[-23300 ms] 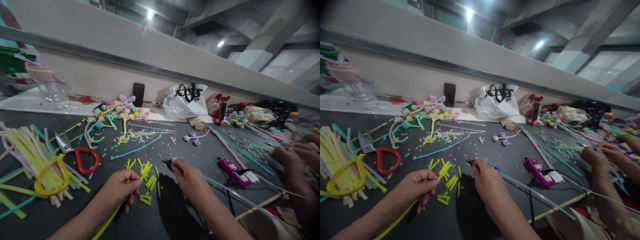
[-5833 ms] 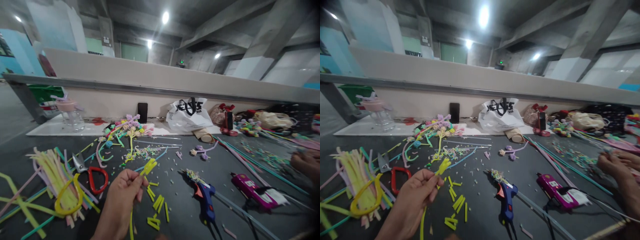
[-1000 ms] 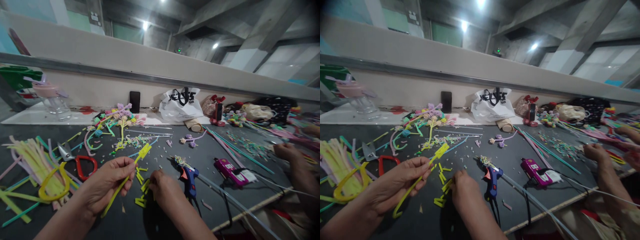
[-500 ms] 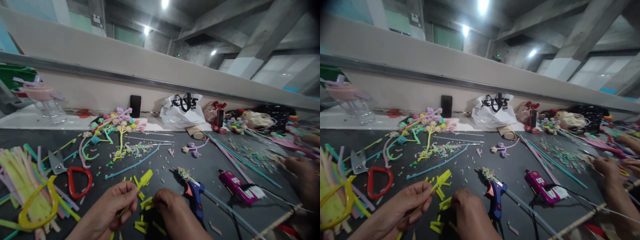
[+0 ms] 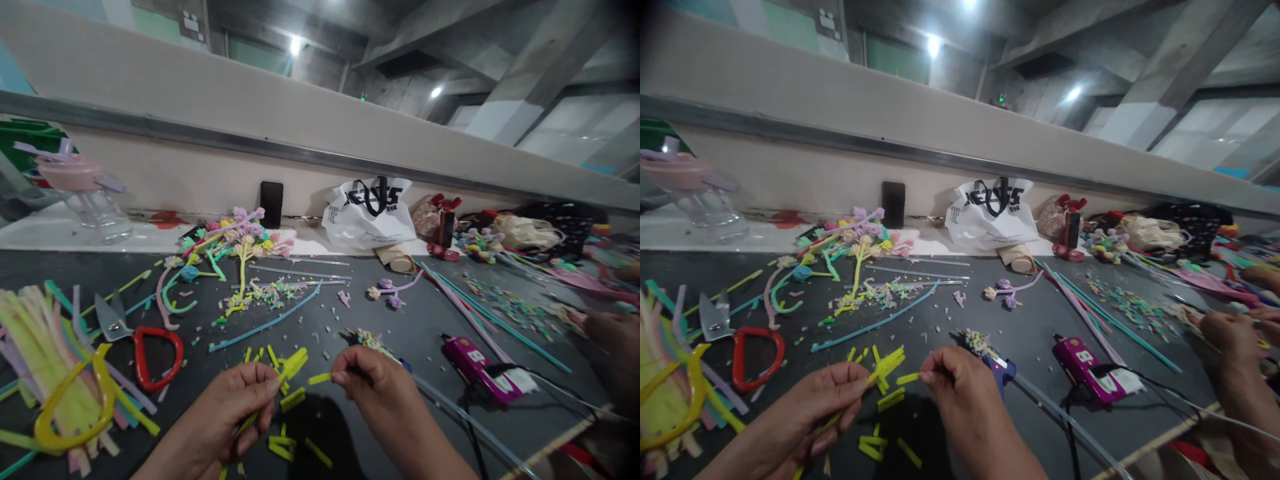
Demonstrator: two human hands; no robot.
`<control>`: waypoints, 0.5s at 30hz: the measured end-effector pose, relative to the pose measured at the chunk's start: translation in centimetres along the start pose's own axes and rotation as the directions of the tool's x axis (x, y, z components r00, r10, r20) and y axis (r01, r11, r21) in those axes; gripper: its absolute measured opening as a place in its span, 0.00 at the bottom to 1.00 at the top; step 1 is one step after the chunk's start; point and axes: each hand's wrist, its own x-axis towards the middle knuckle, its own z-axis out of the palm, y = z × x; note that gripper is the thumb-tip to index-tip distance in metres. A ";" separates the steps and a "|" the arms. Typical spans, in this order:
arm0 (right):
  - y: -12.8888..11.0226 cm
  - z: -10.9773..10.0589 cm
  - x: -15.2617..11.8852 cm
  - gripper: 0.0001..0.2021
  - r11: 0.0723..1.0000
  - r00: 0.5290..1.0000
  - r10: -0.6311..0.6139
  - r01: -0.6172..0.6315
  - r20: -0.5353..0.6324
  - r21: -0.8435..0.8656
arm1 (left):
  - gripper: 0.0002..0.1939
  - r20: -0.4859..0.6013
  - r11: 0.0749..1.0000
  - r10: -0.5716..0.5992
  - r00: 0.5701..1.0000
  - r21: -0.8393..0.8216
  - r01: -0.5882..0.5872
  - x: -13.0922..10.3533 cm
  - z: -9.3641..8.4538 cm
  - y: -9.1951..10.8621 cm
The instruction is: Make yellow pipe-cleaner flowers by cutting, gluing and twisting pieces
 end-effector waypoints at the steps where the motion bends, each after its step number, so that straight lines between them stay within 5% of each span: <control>1: -0.3 -0.2 0.1 0.06 0.999 0.999 -0.038 0.038 -0.005 -0.016 | 0.15 0.005 1.000 -0.003 1.000 0.002 0.003 0.0 0.1 0.0; 8: -1.1 0.3 1.3 0.07 0.965 0.970 -0.237 0.241 0.050 -0.100 | 0.15 0.045 0.999 -0.028 0.999 0.024 0.027 -0.2 0.2 -0.1; 15: -1.1 0.7 1.4 0.07 0.956 0.966 -0.250 0.257 0.068 -0.142 | 0.14 0.057 0.997 -0.011 0.998 0.073 0.007 -0.5 0.2 0.1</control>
